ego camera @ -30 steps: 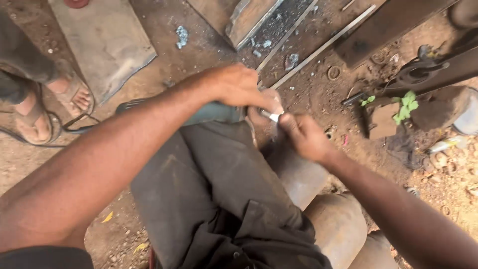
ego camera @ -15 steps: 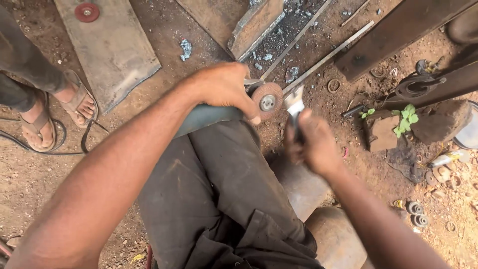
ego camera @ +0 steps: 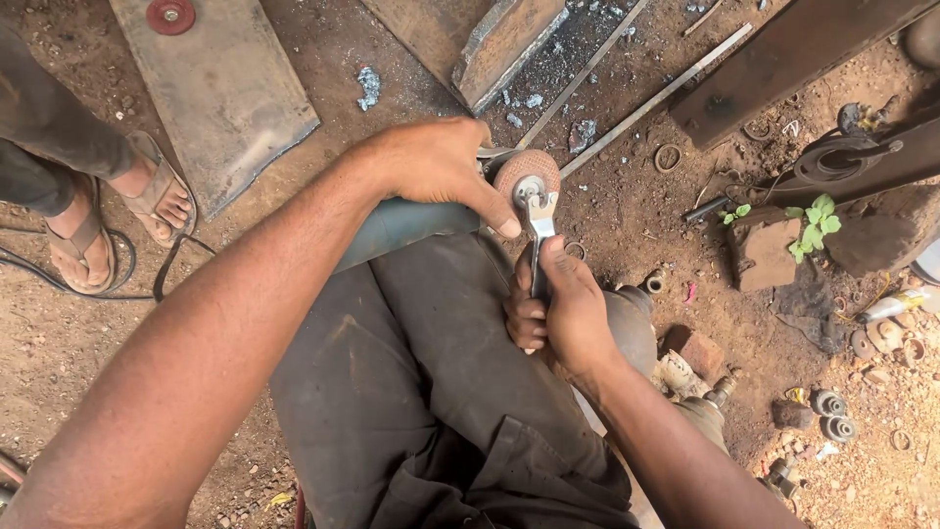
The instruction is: The person picks up an angle grinder and a wrench, then uses the wrench to loosen and tighten the nut securing the grinding disc. They adjust the disc by hand and continue tightening the nut with the wrench before placing the tools down.
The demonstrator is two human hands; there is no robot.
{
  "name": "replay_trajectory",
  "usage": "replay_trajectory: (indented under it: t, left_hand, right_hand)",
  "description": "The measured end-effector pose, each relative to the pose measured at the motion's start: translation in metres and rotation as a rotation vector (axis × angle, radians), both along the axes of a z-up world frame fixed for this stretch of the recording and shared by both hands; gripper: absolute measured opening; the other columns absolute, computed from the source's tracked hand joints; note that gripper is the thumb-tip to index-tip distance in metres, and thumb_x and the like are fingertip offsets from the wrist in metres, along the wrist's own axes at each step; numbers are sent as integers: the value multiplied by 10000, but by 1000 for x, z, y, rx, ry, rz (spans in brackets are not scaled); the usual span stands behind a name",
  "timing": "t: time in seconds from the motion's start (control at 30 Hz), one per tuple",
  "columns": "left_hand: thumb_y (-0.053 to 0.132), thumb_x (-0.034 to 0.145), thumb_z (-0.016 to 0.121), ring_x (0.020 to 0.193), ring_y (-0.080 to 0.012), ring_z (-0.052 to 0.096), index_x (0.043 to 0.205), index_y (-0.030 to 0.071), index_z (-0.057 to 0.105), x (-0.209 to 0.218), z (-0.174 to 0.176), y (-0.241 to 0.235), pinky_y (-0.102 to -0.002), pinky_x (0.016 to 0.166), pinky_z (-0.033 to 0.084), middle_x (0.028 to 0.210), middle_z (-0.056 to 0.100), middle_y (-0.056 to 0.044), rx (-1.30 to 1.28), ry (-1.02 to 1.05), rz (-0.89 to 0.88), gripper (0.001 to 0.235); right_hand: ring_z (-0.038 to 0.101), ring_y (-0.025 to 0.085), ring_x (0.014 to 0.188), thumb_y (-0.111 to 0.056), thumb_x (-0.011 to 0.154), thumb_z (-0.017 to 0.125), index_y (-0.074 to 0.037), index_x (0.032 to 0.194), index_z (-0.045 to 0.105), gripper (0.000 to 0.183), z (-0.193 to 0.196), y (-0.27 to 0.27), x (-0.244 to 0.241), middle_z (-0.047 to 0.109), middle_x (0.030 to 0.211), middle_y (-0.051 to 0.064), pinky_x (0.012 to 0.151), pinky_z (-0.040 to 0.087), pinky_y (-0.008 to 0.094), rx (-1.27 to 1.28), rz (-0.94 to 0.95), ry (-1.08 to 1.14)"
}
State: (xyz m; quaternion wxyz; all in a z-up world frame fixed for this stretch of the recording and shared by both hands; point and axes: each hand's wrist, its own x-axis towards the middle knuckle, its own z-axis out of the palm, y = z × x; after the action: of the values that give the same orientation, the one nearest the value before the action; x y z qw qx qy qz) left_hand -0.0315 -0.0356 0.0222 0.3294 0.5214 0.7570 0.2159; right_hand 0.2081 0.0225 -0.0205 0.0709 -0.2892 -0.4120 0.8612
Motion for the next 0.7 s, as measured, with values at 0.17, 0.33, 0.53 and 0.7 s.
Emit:
replay_trajectory:
  t: [0.17, 0.33, 0.53, 0.7]
  left_hand:
    - [647, 468, 905, 852, -284, 730, 1112, -173, 617, -2, -5, 0, -375, 727, 576, 964, 712, -248, 34, 23, -11, 1082]
    - [765, 469, 835, 677, -236, 710, 924, -136, 689, -8, -12, -1, -387, 582, 547, 728, 707, -153, 83, 4, -68, 1020]
    - [972, 605, 516, 490, -165, 548, 723, 149, 859, -7, -28, 5, -397, 458, 385, 502, 439, -32, 11, 31, 17, 900]
    - [1002, 677, 509, 612, -149, 627, 750, 53, 828, -1, -25, 21, -382, 580, 473, 582, 591, -8, -48, 141, -16, 1004]
  right_hand:
    - [260, 126, 411, -522, 1056, 382, -86, 844, 469, 493, 16, -10, -8, 327, 549, 5, 374, 230, 302, -16, -23, -80]
    - [274, 137, 422, -535, 1053, 355, -94, 839, 456, 500, 28, -28, -20, 327, 555, 6, 393, 242, 308, -143, -125, -114]
    - [259, 134, 411, -542, 1050, 378, -91, 821, 462, 513, 22, -12, -20, 317, 550, 2, 374, 232, 309, -22, -44, -149]
    - [283, 140, 421, -566, 1042, 407, -74, 828, 468, 540, 12, -9, -18, 330, 561, 9, 384, 250, 311, 56, -39, -203]
